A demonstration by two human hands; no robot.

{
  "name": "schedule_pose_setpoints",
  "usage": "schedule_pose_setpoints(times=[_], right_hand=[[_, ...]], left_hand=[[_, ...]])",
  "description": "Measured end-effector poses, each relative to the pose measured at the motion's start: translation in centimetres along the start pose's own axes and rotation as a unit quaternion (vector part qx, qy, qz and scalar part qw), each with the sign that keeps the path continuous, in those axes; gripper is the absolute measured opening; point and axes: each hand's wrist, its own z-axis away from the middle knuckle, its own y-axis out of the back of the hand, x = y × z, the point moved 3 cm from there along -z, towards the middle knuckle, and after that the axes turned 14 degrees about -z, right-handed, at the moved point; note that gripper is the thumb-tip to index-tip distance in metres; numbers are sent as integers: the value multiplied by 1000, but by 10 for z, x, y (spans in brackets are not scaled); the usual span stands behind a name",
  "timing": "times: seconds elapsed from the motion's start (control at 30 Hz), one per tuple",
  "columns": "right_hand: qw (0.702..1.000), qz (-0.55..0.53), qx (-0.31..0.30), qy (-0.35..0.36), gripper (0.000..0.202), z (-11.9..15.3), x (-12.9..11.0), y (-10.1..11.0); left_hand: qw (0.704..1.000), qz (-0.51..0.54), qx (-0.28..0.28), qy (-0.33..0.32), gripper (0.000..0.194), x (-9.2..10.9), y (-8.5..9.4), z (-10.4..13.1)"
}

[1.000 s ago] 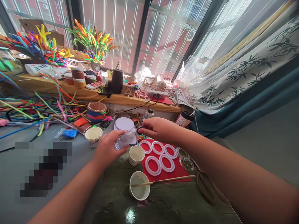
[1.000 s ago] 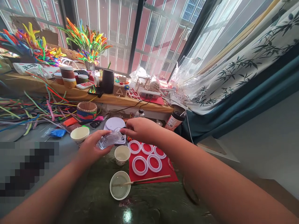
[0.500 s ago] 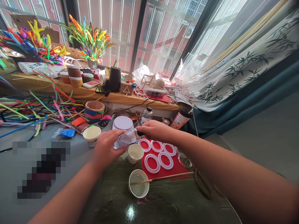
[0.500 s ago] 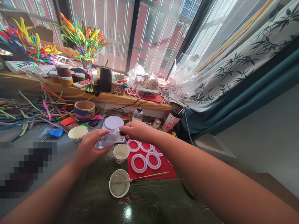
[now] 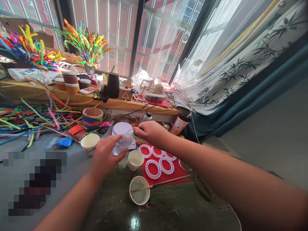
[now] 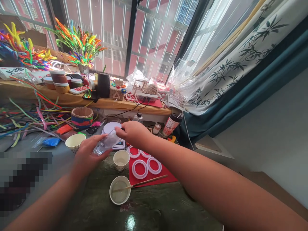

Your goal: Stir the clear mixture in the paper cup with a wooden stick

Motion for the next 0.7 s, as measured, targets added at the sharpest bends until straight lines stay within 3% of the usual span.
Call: schedule_pose_setpoints(times=[0.1, 0.2, 0.23, 0.3, 0.33, 0.4, 0.53, 0.7], right_hand=[[1000, 19, 5, -19, 55, -4, 0, 6], [997, 47, 14, -60, 38, -7, 18, 22], [995, 60, 18, -78, 30, -8, 28, 29], [990, 87, 22, -112, 38, -8, 52, 41], [986, 101, 26, -128, 39, -7, 65, 46], [979, 127, 31, -158, 40, -7, 89, 52], [963, 163, 37, -209, 39, -8, 126, 50], [957, 171, 31, -235, 38, -13, 149, 39]], left_hand=[[999, -3, -13, 30, 63, -2, -3, 0], [999, 14, 15, 34, 87, -2, 2, -1], [999, 23, 36, 32, 81, -1, 6, -1], [996, 45, 69, 38, 46, -1, 13, -2], [995, 63, 73, 40, 27, 0, 15, -3], [993, 100, 55, 42, 9, 0, 17, -4], [992, 117, -11, 52, 15, 0, 13, -6], [989, 95, -75, 86, 30, -2, 8, -7]])
